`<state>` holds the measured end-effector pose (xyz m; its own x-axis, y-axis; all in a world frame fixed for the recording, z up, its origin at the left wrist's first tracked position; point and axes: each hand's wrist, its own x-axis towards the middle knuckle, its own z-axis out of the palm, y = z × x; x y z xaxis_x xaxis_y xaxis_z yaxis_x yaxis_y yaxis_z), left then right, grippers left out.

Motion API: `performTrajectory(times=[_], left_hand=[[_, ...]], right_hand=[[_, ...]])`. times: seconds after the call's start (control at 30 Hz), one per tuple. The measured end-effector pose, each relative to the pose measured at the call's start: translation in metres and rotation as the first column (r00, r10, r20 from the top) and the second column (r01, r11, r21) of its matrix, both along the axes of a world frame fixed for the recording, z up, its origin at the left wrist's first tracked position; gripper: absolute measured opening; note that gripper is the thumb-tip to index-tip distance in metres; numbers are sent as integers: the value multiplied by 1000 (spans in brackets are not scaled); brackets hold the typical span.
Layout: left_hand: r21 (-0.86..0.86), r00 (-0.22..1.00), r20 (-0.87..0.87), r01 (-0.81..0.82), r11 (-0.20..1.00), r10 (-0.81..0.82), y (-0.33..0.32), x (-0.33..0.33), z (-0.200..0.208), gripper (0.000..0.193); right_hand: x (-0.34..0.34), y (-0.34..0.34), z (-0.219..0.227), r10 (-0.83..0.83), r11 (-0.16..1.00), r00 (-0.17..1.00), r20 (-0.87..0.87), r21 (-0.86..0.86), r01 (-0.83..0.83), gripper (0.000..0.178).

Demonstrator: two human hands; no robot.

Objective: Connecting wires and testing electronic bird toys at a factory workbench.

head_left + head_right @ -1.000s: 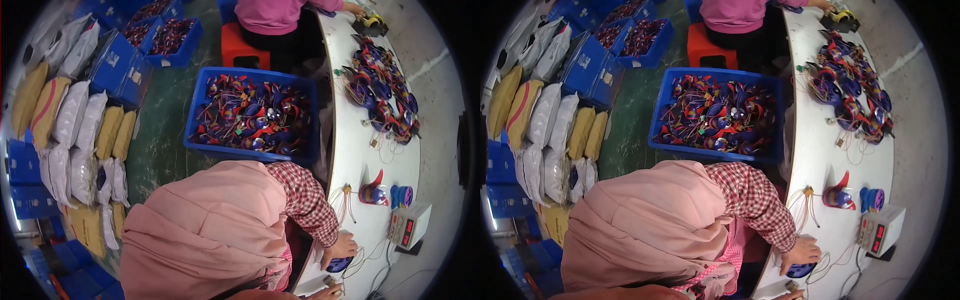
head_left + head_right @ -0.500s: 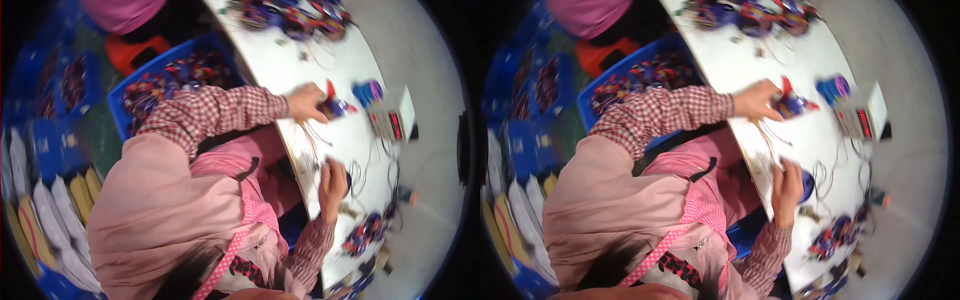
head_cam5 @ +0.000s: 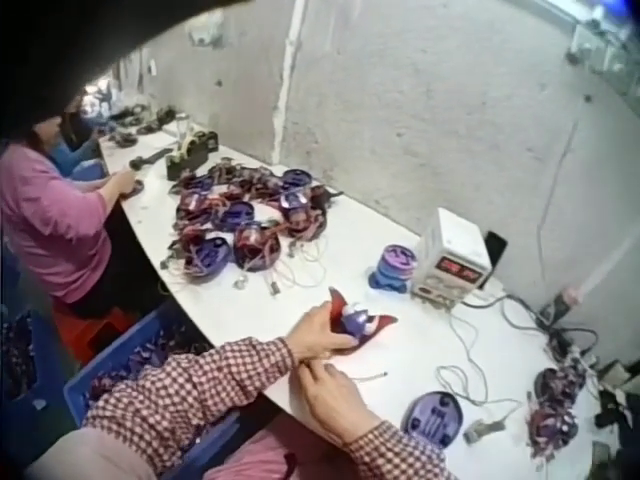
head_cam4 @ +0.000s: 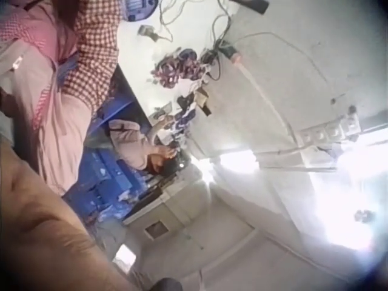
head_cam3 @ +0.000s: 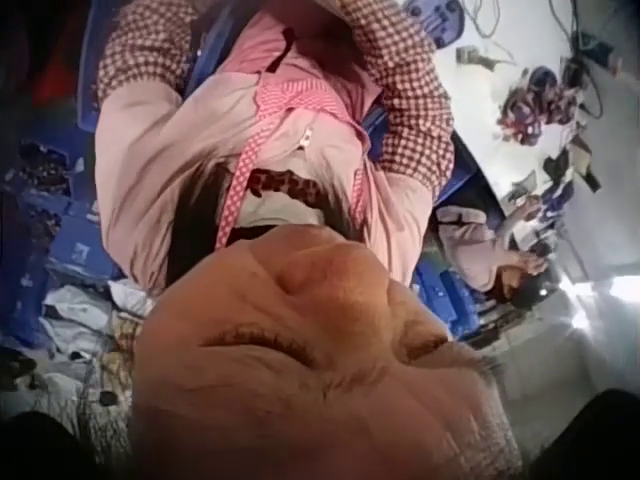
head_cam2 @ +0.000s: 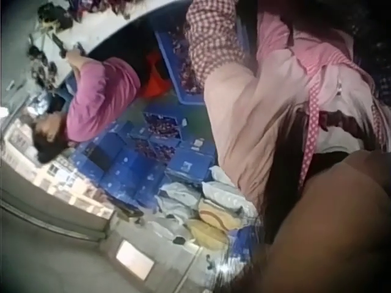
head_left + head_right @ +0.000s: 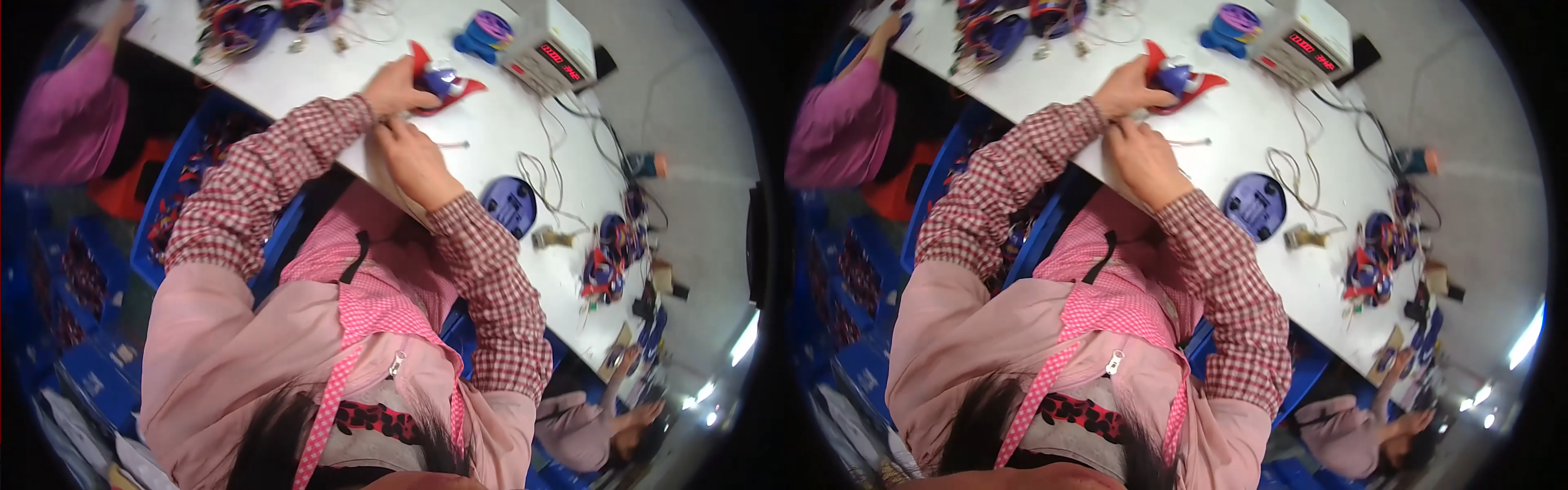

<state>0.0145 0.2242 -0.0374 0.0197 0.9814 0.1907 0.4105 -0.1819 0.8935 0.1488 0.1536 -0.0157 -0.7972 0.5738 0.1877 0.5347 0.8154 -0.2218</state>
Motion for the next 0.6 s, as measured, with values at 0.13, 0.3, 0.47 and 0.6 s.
performTrajectory(times=[0.13,0.3,0.47,0.6], left_hand=[[-48,1000,3,9,999,-8,1,5,4,64],[-117,788,601,251,961,-132,-21,31,21,48],[-75,415,892,526,847,-179,-44,73,41,36],[-88,403,884,640,763,-237,-42,94,34,43]], right_hand=[[11,2,12,8,998,997,-78,-55,-12,20],[63,-23,63,-92,995,870,-485,-85,59,16],[124,-49,75,-397,918,690,-606,-242,315,13],[162,-59,52,-749,662,305,-588,-645,383,12]])
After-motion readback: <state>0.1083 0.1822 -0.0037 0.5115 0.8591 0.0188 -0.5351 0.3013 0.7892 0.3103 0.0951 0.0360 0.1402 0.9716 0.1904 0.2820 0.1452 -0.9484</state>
